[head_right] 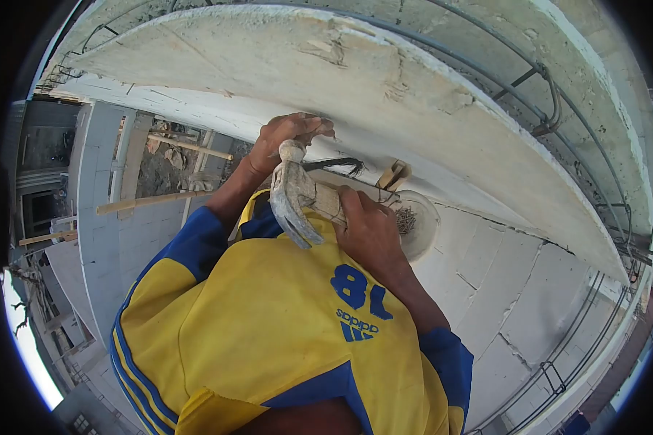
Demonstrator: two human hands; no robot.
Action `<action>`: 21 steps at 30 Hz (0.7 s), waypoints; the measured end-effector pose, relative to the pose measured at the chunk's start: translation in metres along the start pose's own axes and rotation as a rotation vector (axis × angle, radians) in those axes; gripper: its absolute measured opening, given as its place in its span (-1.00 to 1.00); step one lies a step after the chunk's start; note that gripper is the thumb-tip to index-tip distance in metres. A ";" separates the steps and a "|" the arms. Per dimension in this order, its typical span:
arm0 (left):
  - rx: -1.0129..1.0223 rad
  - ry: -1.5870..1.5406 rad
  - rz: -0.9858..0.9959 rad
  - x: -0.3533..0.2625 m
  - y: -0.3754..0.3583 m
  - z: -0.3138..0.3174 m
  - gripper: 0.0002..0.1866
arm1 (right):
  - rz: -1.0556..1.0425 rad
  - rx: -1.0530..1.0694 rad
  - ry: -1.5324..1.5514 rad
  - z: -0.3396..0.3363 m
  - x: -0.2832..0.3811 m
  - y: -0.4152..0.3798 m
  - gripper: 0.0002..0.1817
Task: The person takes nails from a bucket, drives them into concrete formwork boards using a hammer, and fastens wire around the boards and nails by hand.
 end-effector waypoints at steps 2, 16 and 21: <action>-0.021 0.059 -0.042 0.007 -0.002 0.002 -0.60 | -0.079 -0.027 0.045 -0.012 0.011 0.001 -0.47; -0.022 -0.047 -0.056 0.015 -0.004 0.005 -0.56 | 0.049 0.038 -0.080 0.004 -0.034 0.020 -0.49; -0.024 -0.110 -0.132 0.027 -0.008 0.009 -0.57 | -0.196 -0.120 0.032 -0.030 0.018 0.002 -0.54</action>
Point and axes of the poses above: each hand's wrist, its own y-axis towards the middle knuckle, its own z-axis out of the palm, x = y × z, the point moved 10 cm from there along y, towards the middle knuckle, and after that the axes turned 2 degrees about -x, right-handed, at the moved point
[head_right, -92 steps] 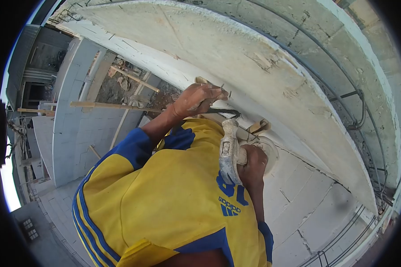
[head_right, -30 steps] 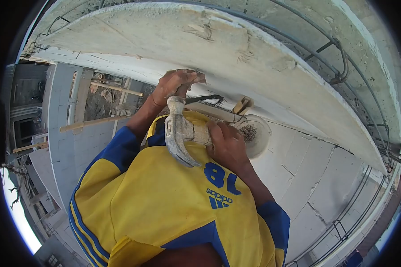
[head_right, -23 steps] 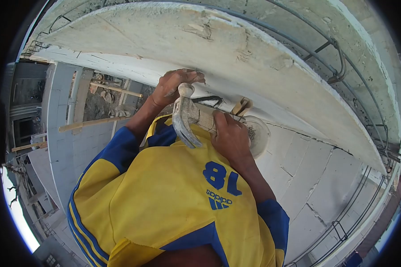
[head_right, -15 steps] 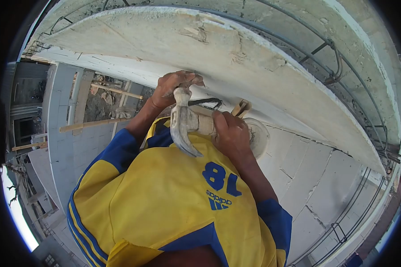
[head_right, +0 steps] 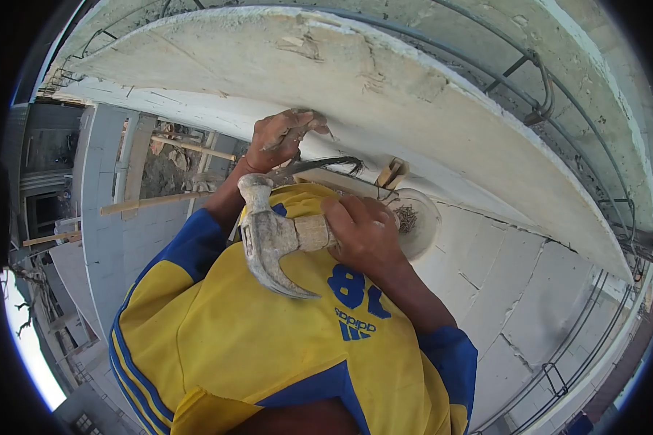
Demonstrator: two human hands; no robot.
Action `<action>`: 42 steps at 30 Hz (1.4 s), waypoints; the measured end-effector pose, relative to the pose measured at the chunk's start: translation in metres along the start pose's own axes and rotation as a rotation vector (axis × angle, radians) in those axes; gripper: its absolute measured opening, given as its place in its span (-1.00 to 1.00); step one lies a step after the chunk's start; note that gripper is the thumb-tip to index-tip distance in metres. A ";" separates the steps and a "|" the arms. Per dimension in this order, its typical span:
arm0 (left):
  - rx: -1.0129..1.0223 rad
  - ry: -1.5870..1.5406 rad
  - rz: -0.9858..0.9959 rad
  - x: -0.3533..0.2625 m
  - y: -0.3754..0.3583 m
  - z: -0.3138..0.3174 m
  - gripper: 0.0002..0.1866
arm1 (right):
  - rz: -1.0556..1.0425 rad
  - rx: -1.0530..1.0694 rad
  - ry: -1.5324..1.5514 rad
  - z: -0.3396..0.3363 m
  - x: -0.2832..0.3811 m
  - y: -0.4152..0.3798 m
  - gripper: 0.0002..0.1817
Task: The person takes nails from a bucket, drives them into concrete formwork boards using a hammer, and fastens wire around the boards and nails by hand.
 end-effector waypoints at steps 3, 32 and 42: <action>-0.010 0.079 0.058 -0.002 0.001 -0.002 -0.59 | 0.024 0.020 -0.090 0.017 -0.032 0.004 -0.52; -0.009 0.939 0.210 -0.156 0.142 -0.107 -0.38 | -0.071 0.015 -0.012 0.023 -0.018 -0.012 -0.46; 0.121 0.873 0.054 -0.147 0.152 -0.108 -0.40 | -0.062 0.070 -0.141 0.041 -0.041 -0.032 -0.52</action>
Point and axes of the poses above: each hand's wrist, its own y-axis towards the middle knuckle, its own z-axis out of the palm, x = y × z, the point moved 10 cm from there along y, towards the middle knuckle, and after that the axes turned 2 degrees about -x, right-handed, at the moved point
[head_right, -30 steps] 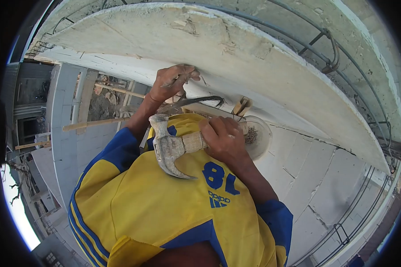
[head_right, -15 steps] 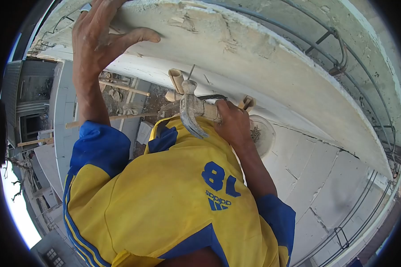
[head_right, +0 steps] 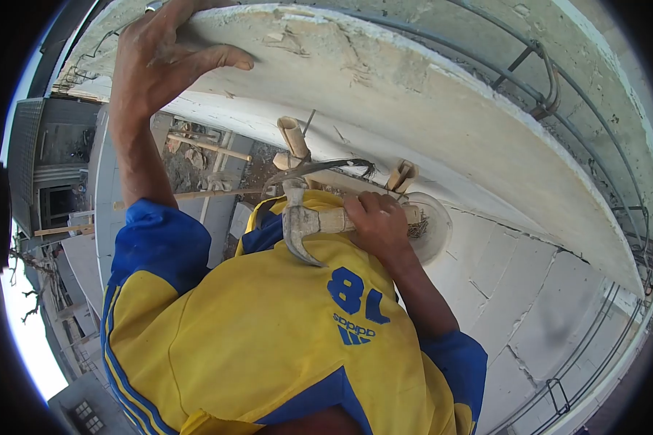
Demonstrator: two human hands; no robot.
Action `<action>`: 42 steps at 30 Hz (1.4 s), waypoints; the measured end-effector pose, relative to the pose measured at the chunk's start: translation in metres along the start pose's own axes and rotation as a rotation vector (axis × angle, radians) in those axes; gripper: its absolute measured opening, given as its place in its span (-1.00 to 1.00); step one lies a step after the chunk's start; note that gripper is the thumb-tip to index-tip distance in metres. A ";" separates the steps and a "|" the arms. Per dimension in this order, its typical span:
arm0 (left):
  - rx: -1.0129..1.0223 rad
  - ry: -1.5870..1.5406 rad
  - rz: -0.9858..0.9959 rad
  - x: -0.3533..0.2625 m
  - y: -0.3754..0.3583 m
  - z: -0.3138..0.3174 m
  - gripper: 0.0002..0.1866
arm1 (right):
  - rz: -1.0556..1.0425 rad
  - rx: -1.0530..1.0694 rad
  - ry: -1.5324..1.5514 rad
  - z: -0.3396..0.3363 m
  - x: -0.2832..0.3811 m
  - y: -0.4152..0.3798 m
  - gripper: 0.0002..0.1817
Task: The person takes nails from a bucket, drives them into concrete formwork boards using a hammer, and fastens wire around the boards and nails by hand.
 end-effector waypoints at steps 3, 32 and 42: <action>-0.022 0.014 0.036 -0.002 0.002 -0.001 -0.41 | -0.134 -0.087 0.006 -0.006 0.013 0.005 -0.52; -0.037 0.057 -0.009 -0.014 0.003 -0.006 -0.44 | -0.199 -0.310 0.111 -0.015 0.019 0.026 -0.59; -0.005 0.003 -0.042 -0.014 0.006 -0.007 -0.45 | -0.003 -0.261 0.122 0.007 -0.016 0.033 -0.55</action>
Point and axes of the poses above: each hand's wrist, its own y-axis towards the middle knuckle, its own z-axis out of the palm, x = y × z, the point moved 10 cm from there along y, towards the middle knuckle, and after that the axes turned 2 degrees about -x, right-handed, at the moved point
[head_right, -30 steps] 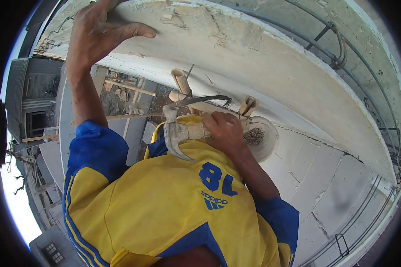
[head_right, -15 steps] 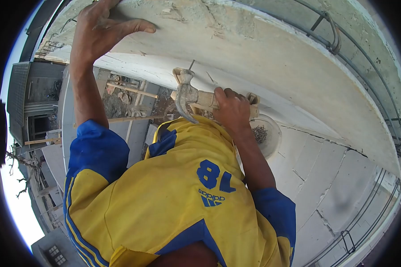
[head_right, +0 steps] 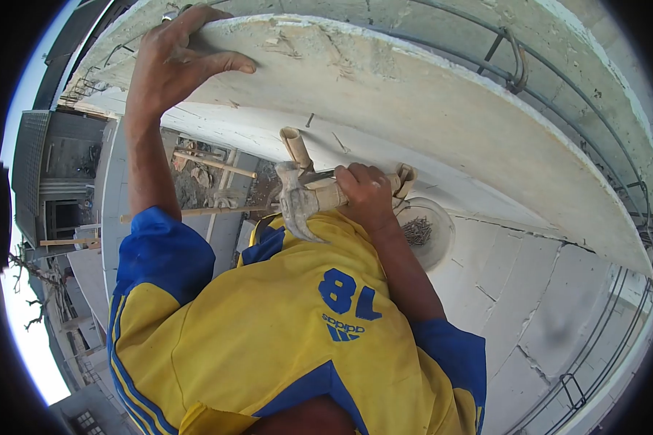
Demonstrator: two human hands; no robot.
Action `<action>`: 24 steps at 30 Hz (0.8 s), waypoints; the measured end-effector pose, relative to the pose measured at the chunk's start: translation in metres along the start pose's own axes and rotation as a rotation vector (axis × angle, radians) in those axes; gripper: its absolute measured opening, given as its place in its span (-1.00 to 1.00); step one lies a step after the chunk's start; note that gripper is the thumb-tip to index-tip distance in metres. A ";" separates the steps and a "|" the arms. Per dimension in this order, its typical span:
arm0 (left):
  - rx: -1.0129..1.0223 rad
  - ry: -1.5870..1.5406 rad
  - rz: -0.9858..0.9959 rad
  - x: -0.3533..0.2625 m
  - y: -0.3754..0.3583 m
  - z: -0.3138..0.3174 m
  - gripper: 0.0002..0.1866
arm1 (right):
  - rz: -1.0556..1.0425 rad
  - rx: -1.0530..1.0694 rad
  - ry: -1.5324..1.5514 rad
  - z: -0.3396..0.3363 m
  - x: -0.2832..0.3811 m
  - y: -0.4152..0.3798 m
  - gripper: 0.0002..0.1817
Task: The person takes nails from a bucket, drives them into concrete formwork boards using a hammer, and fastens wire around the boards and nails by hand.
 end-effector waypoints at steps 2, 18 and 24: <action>0.071 -0.041 -0.188 0.019 -0.003 0.009 -0.45 | 0.324 0.138 -0.093 0.024 -0.036 -0.006 -0.51; 0.048 0.448 -0.241 0.055 -0.009 0.009 -0.05 | 0.722 0.342 0.174 -0.029 -0.031 -0.127 -0.55; 0.028 0.358 -0.290 0.050 -0.014 0.006 -0.13 | 1.537 0.457 -0.102 -0.064 -0.071 -0.297 -0.38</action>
Point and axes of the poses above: each hand's wrist, its own y-axis towards the middle knuckle, its own z-axis out of the palm, x = y × z, the point moved 10 cm from there along y, towards the middle knuckle, and after that the axes turned 2 degrees about -x, right-handed, at the moved point
